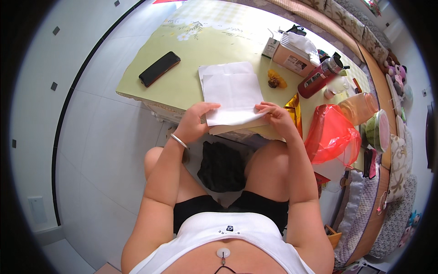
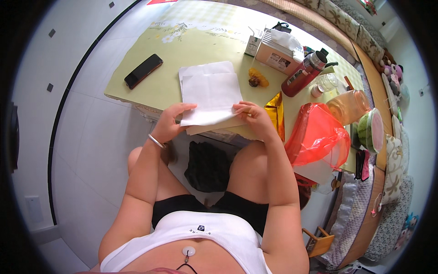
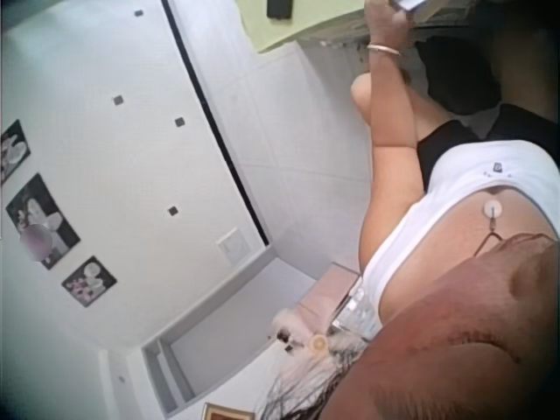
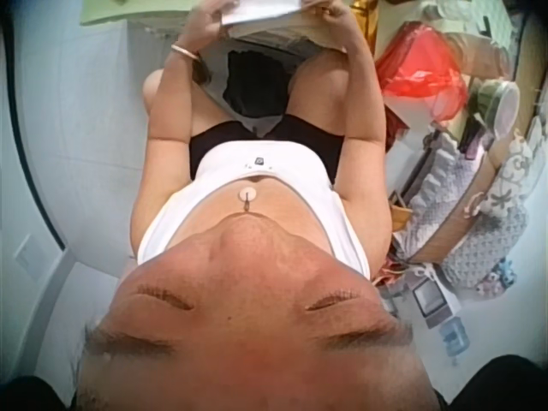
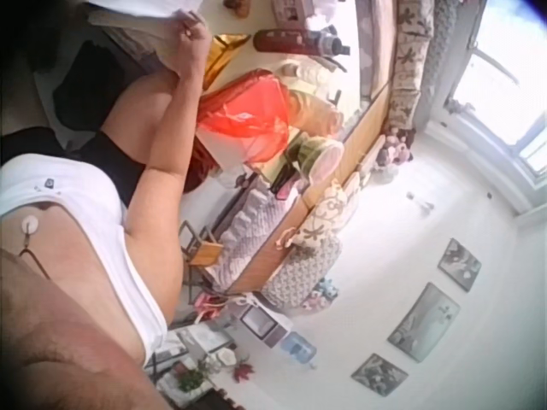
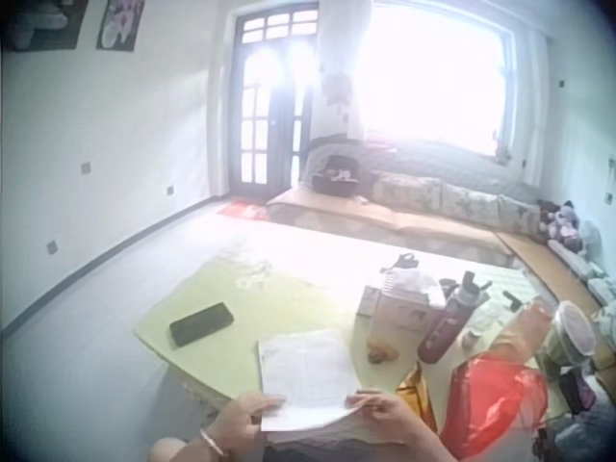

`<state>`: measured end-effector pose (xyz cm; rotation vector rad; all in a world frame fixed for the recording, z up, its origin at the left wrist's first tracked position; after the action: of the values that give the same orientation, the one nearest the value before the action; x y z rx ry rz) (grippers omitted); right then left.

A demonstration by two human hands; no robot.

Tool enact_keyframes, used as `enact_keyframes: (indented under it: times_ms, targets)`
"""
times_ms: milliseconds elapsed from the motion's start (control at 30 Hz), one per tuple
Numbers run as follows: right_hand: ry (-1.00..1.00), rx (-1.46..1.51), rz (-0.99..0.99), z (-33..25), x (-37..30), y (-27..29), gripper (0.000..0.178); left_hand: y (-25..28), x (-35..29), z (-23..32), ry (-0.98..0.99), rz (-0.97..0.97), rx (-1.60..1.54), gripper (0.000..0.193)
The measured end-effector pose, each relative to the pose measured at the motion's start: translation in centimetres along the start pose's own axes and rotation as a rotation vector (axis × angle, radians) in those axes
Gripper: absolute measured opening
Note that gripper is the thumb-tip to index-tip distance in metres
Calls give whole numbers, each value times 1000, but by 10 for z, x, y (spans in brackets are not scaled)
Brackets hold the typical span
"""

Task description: The person sits on the floor and folds a sheet of white paper with a gold foil center into a triangular shape. They repeatedly fold the paper, crease the edges, and place the finished items on the table.

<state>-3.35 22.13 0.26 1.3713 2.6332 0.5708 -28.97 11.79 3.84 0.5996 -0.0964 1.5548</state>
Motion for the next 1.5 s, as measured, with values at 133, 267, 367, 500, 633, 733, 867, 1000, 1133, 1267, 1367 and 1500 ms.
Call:
enact_keyframes:
  times_ms: [133,267,367,500,633,733,867,1000,1133,1267,1367,1500]
  targets:
    - [-91,-84,295,9,11,4,20,5,-2,-63,400,177,-295,27]
    - [-248,-304,399,10,24,4,27,9,1,-56,347,366,78,31]
    - [-185,-516,492,1,31,4,32,5,6,-36,199,432,436,39]
    - [-261,-765,493,-12,37,-1,35,3,7,-28,132,452,563,52]
    - [-308,-854,495,-4,40,-2,37,-2,9,-19,138,401,651,49]
    - [-318,-863,496,-3,41,-3,39,-8,10,-19,53,323,708,37]
    - [-347,-863,483,-2,42,-2,39,-9,9,-18,49,359,734,30]
    - [-374,-860,461,-7,43,-3,39,-8,9,-17,39,351,747,30]
    - [-358,-865,465,-6,42,-3,38,-9,9,-16,34,351,756,28]
    - [-330,-883,487,-7,41,-5,37,-11,9,-14,23,356,783,27]
    - [-324,-893,478,-9,42,-6,36,-11,8,-16,42,338,807,29]
    - [-281,-933,513,-9,39,-6,36,-16,12,-3,73,321,925,43]
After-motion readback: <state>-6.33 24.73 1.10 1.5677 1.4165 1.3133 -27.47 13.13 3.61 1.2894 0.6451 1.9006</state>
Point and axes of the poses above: each hand's wrist, its own x-axis towards the middle knuckle, its own y-axis out of the back of the hand, z = x × y, the point moved 8 cm from there along x, towards the middle knuckle, and after that the axes turned 7 degrees about -x, right-handed, at the moved point
